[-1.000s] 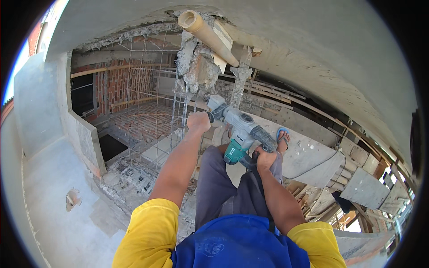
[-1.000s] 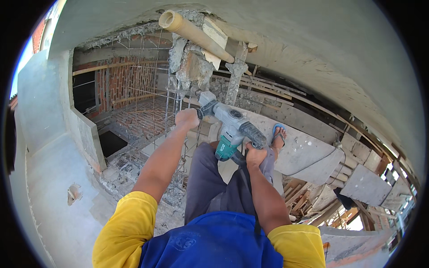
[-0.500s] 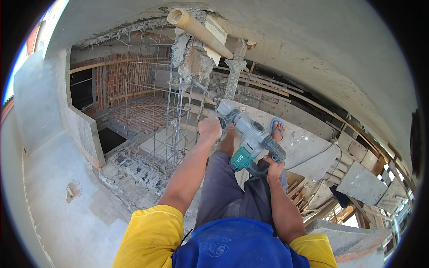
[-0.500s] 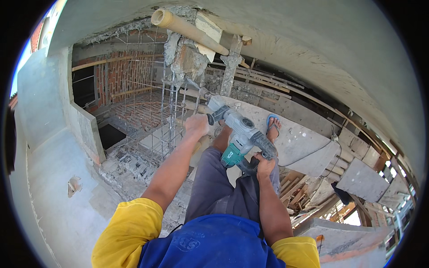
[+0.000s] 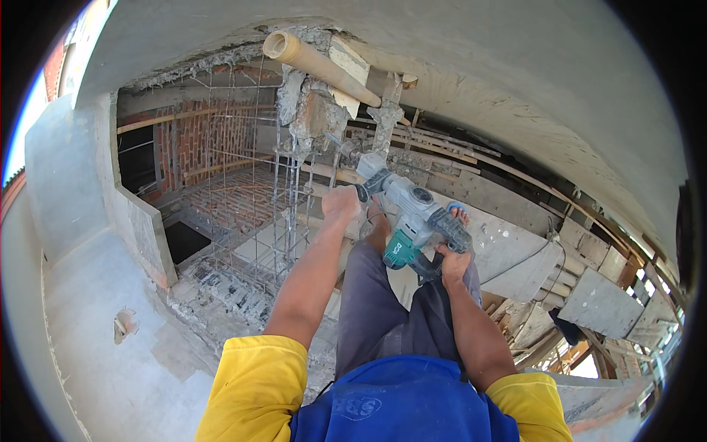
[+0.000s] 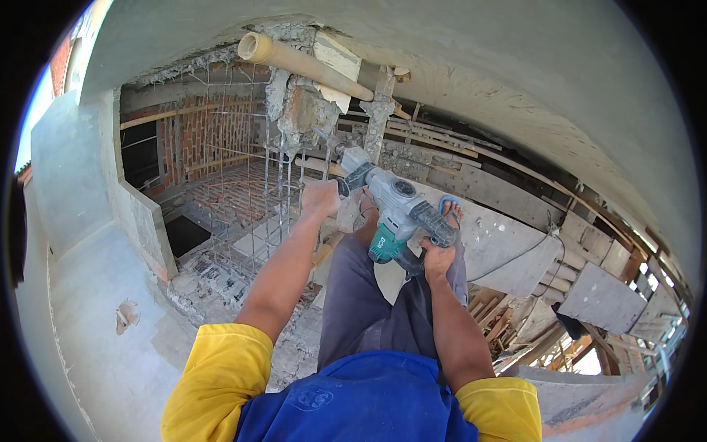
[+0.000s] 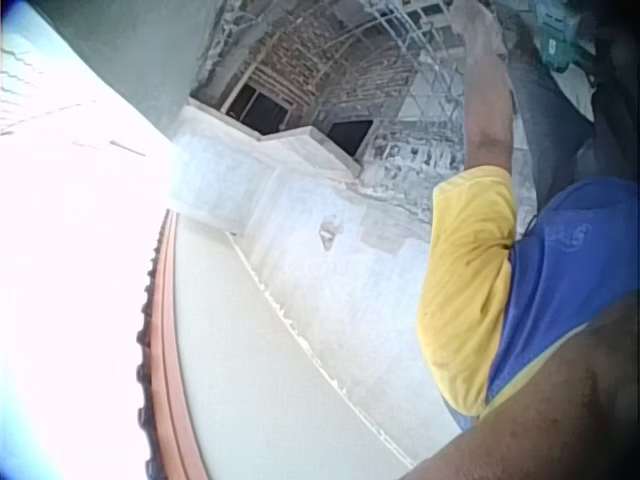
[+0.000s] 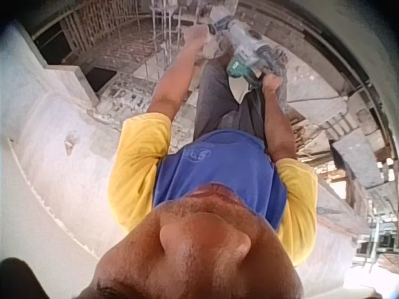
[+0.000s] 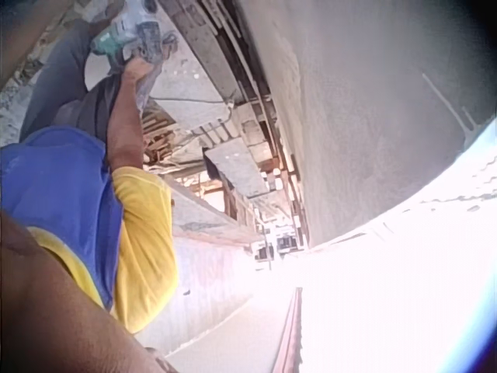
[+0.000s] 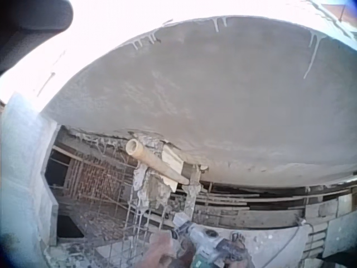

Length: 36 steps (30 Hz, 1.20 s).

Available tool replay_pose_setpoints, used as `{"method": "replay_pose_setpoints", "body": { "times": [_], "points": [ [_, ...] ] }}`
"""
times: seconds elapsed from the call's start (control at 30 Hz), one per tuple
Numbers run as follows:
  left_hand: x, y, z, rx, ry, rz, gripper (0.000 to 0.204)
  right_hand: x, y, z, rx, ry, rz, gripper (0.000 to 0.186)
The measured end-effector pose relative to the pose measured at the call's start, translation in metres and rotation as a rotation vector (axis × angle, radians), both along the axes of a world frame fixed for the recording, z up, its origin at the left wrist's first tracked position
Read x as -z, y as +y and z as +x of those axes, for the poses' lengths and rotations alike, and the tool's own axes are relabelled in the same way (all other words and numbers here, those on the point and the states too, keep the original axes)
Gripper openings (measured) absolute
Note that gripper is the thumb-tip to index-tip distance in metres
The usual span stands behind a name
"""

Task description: Use a jackhammer to break and remove concrete sections from an upper wall or ceiling structure.

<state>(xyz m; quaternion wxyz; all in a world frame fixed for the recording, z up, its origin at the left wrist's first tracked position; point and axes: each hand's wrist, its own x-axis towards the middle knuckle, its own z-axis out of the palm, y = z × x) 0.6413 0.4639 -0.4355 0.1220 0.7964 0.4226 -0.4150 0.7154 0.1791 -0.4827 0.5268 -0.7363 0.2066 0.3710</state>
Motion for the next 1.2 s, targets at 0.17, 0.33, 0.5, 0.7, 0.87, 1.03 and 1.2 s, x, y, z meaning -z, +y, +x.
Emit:
{"method": "replay_pose_setpoints", "body": {
  "times": [0.17, 0.33, 0.5, 0.7, 0.87, 1.03, 1.2],
  "points": [
    [0.006, 0.011, 0.013, 0.016, -0.021, 0.028, 0.021, 0.041, 0.005, 0.009, -0.131, -0.228, -0.028, 0.028],
    [0.009, 0.023, 0.006, 0.016, -0.051, -0.027, 0.024, 0.028, 0.007, 0.000, -0.086, -0.099, -0.004, 0.021],
    [0.015, 0.028, -0.001, 0.049, -0.031, 0.027, 0.020, 0.016, 0.029, -0.006, -0.106, -0.187, -0.148, 0.020],
    [0.019, 0.038, -0.006, 0.046, -0.011, 0.012, 0.022, 0.018, 0.025, -0.017, -0.086, -0.144, -0.069, 0.022],
    [0.018, 0.037, -0.002, 0.061, 0.012, 0.013, 0.022, 0.013, 0.035, -0.025, 0.001, -0.232, -0.095, 0.020],
    [0.024, 0.046, -0.010, 0.047, -0.032, 0.029, 0.020, 0.010, 0.039, -0.029, -0.033, -0.239, -0.030, 0.021],
    [0.023, 0.041, -0.008, 0.048, -0.054, 0.040, 0.018, 0.009, 0.032, -0.030, -0.031, -0.220, -0.029, 0.021]
  ]
}}
